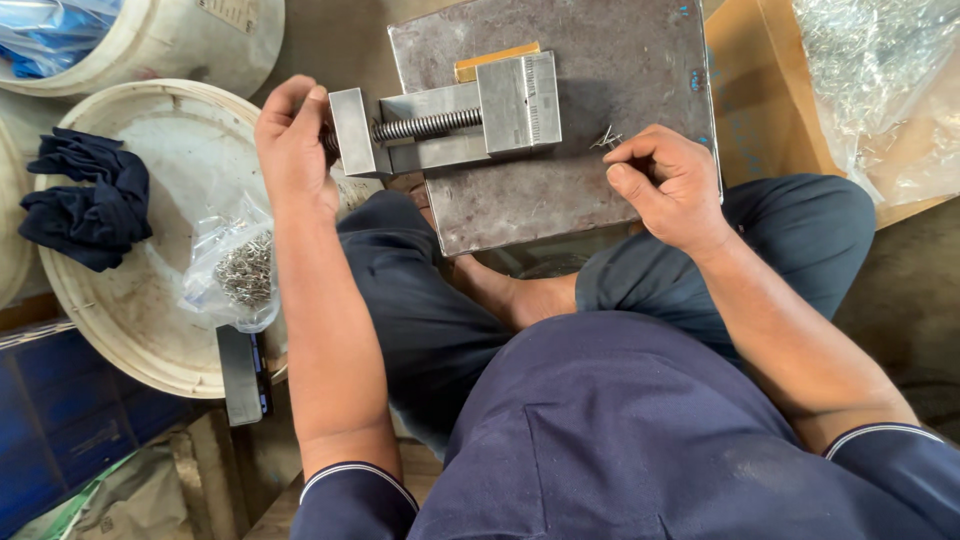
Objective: The person sits on the floor and uses a metal vise to assemble small metal components. They pick up individual pieces from a pile, place them into the vise jaws, and tighten the screw mechanism to secure them. The person repeats this process for multiple items, occasionally adjusting the vise or picking up new parts.
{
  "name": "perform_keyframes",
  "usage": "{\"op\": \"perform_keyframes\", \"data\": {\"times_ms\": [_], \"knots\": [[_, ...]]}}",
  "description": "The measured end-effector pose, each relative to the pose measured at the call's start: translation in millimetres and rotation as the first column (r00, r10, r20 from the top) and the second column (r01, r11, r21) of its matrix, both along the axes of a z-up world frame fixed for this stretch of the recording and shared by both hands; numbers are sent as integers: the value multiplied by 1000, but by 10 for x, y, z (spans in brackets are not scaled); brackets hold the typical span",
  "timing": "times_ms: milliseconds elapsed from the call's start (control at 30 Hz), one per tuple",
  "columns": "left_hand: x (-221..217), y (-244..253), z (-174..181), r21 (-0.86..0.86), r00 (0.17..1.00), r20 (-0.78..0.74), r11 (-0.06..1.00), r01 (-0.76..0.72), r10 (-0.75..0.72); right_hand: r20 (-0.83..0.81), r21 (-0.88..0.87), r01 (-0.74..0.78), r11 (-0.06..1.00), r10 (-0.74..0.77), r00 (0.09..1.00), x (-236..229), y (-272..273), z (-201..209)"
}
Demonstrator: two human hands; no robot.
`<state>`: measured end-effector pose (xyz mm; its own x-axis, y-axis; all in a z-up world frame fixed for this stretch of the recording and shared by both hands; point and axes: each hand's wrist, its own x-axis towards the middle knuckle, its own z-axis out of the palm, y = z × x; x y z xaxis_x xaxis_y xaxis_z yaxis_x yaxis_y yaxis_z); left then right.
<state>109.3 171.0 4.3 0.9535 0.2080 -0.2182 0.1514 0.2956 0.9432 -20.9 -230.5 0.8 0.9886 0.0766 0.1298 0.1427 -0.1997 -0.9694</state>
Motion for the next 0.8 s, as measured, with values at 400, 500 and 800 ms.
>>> {"op": "perform_keyframes", "data": {"times_ms": [400, 500, 800], "knots": [[48, 24, -53, 65, 998, -32, 996, 58, -56, 408, -691, -110, 714, 512, 756, 710, 1104, 875], [22, 8, 61, 50, 981, -179, 996, 80, -70, 334, -721, -128, 681, 503, 797, 899, 1399, 857], [27, 34, 38, -49, 991, -77, 993, 104, -108, 217, -832, -50, 552, 408, 887, 1027, 1337, 681]]}}
